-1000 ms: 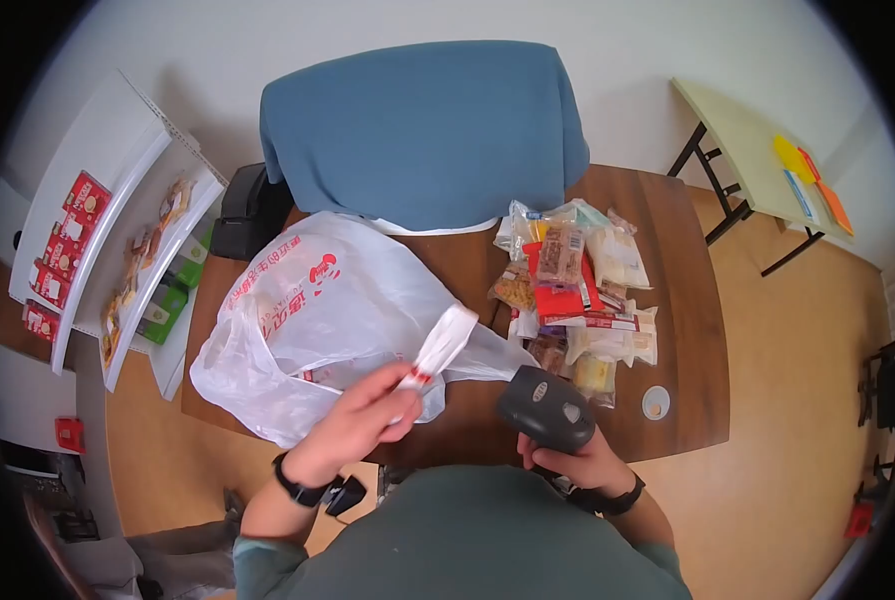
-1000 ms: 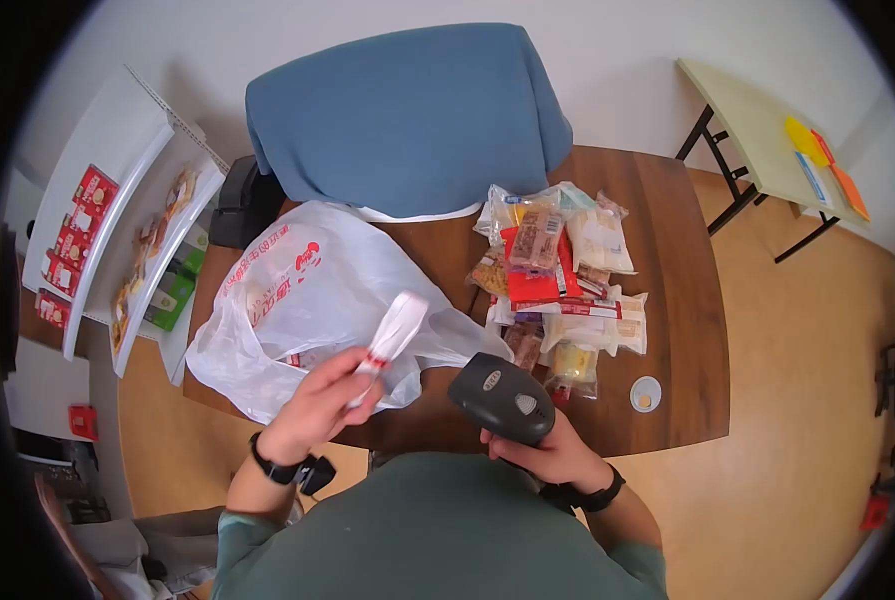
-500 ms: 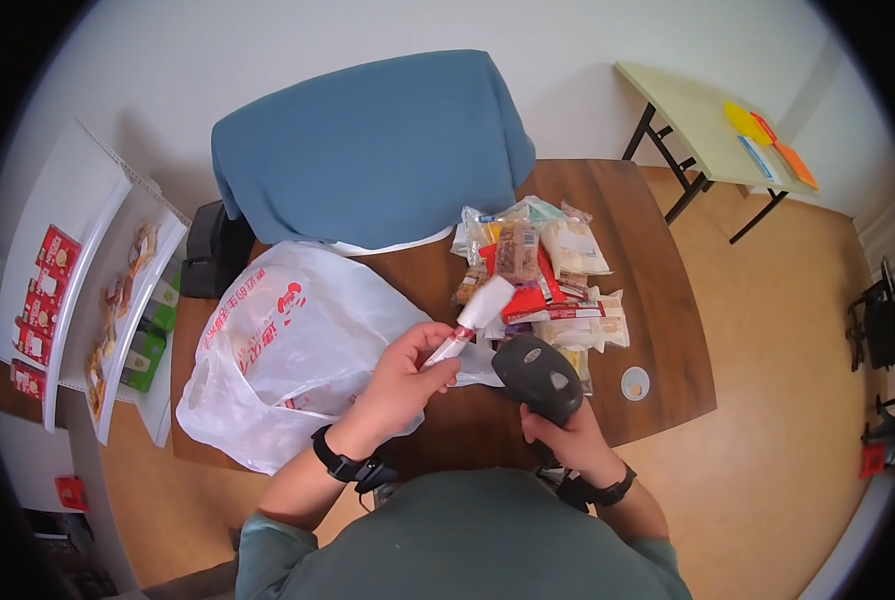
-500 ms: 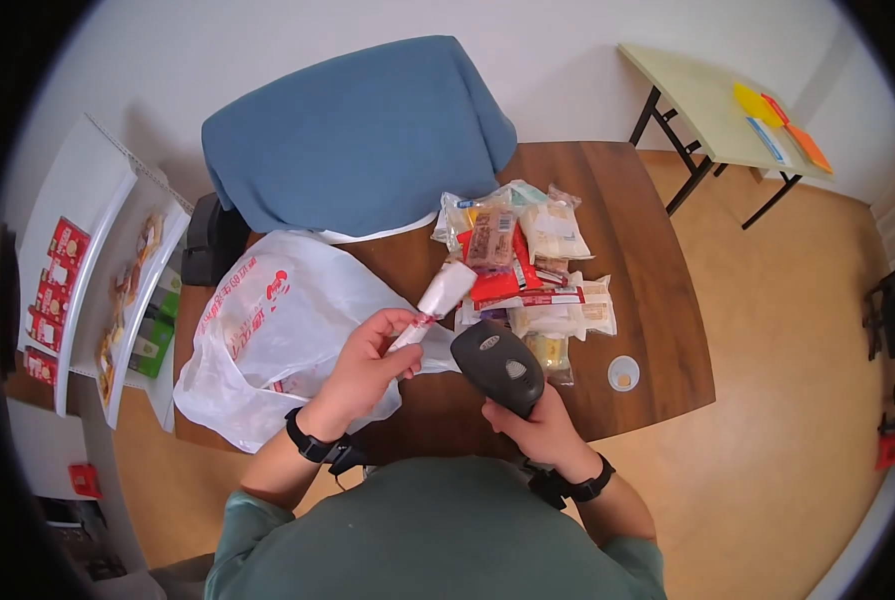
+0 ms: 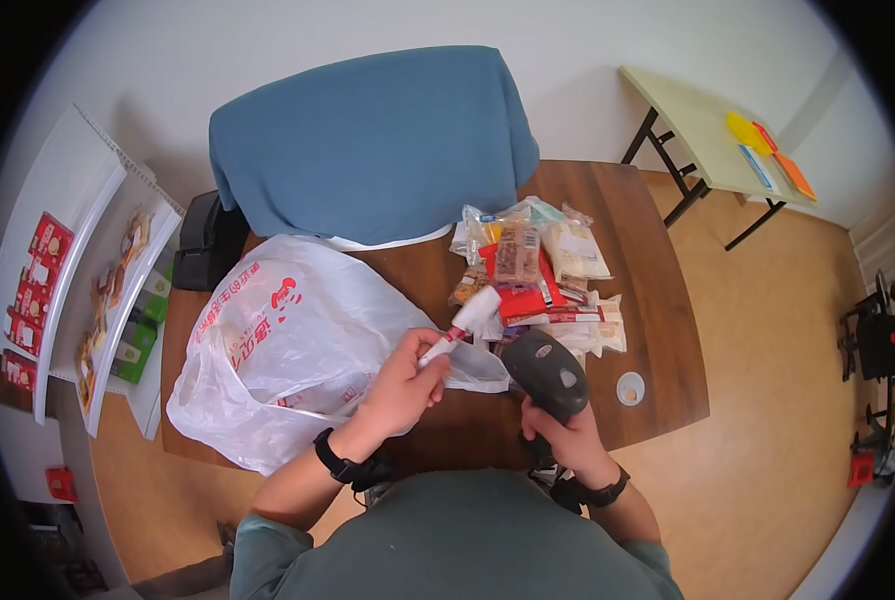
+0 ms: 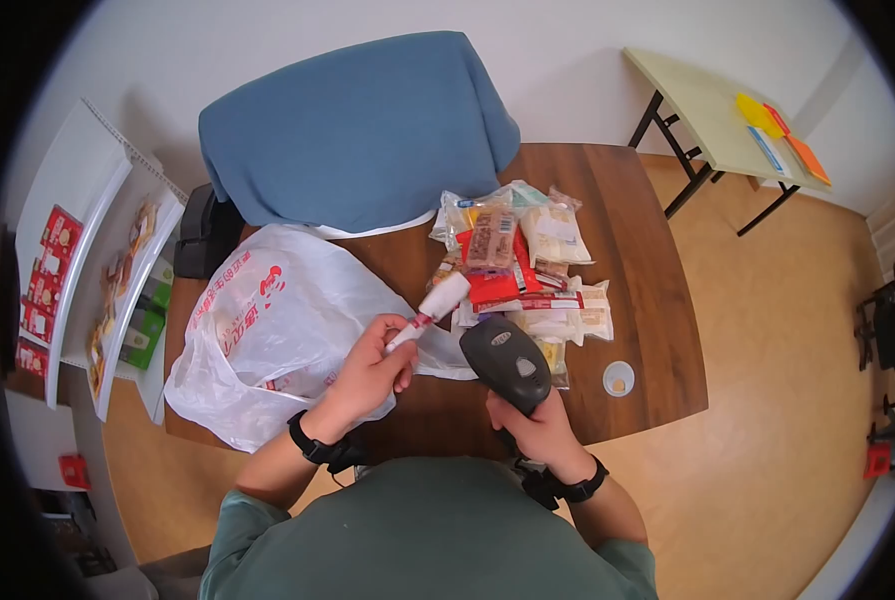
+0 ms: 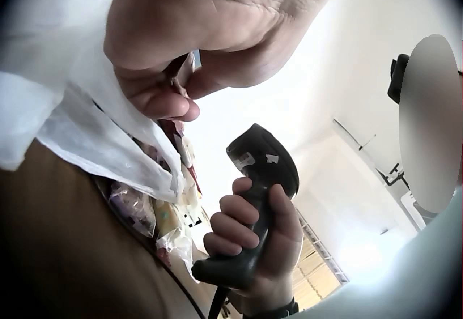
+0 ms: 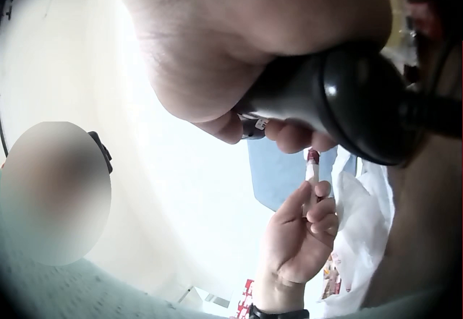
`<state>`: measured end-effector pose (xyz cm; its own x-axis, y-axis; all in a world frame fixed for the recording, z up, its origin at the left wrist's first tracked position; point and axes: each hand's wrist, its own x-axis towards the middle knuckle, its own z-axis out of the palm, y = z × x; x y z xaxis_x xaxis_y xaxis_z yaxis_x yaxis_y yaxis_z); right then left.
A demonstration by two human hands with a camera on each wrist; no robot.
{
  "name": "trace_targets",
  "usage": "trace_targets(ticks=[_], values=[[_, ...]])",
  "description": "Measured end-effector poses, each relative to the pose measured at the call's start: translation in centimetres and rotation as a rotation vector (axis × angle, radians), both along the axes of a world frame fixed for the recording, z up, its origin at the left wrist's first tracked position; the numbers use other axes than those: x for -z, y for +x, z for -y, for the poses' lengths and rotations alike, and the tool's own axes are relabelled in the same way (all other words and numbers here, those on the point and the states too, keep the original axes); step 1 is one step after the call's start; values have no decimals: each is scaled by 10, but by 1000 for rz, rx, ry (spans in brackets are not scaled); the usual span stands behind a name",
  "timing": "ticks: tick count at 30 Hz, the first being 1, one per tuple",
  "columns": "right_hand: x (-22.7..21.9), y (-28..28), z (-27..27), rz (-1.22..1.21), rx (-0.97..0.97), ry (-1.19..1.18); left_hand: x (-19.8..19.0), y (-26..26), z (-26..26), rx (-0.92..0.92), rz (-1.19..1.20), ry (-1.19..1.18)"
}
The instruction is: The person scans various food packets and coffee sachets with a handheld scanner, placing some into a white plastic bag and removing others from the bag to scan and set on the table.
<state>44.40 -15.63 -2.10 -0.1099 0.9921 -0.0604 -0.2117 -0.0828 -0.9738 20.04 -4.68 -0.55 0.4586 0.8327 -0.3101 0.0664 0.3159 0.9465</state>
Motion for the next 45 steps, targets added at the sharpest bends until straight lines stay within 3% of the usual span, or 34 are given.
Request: trace_targets(ticks=[1,3,10,12,13,14,16,18,20,21,23,24,26,29,31,34,38,40,42,43,45], values=[[-4,-2,0,0,-2,0,4,0,-1,-2,0,0],[-15,-8,-1,-27,75,-37,16,2,-5,-229,259,-156],[-10,-7,0,-13,70,-77,22,11,-16,-273,281,-167],[-9,-5,0,9,65,-79,38,2,-18,196,204,-88],[-9,-4,1,11,63,-79,20,4,-13,291,81,-45],[-9,-4,2,6,67,-90,17,3,-9,289,82,-47],[-9,-4,3,-1,69,-101,14,-1,5,254,-211,508],[-10,-2,4,-26,84,-132,-1,-13,20,188,-86,474],[-8,0,5,-53,70,-128,-6,-39,28,405,-246,457],[-6,1,5,-77,54,-123,-2,-47,36,399,-253,447],[-4,1,5,-113,40,-129,7,-67,50,93,-729,725],[-3,0,4,-141,39,-126,12,-80,52,79,-752,709],[0,-3,2,-138,-9,-109,24,-107,43,-149,-1085,615],[-1,-4,-2,-95,-43,-107,38,-144,16,-325,-1174,636],[3,-3,-4,-112,-38,-100,42,-161,-3,-405,-1308,918],[0,-1,-4,-123,-8,-96,51,-178,-20,-313,-1453,944],[-1,7,0,-97,19,-90,49,-184,-30,-317,-1422,875],[-10,5,3,-144,81,-112,35,-182,-28,-326,-1480,1112],[-9,13,3,-151,52,-95,23,-182,-13,-302,-1481,874],[-8,17,3,-150,36,-101,25,-184,-7,-308,-1473,880],[-9,20,2,-150,23,-123,29,-188,6,-284,-1580,593]])
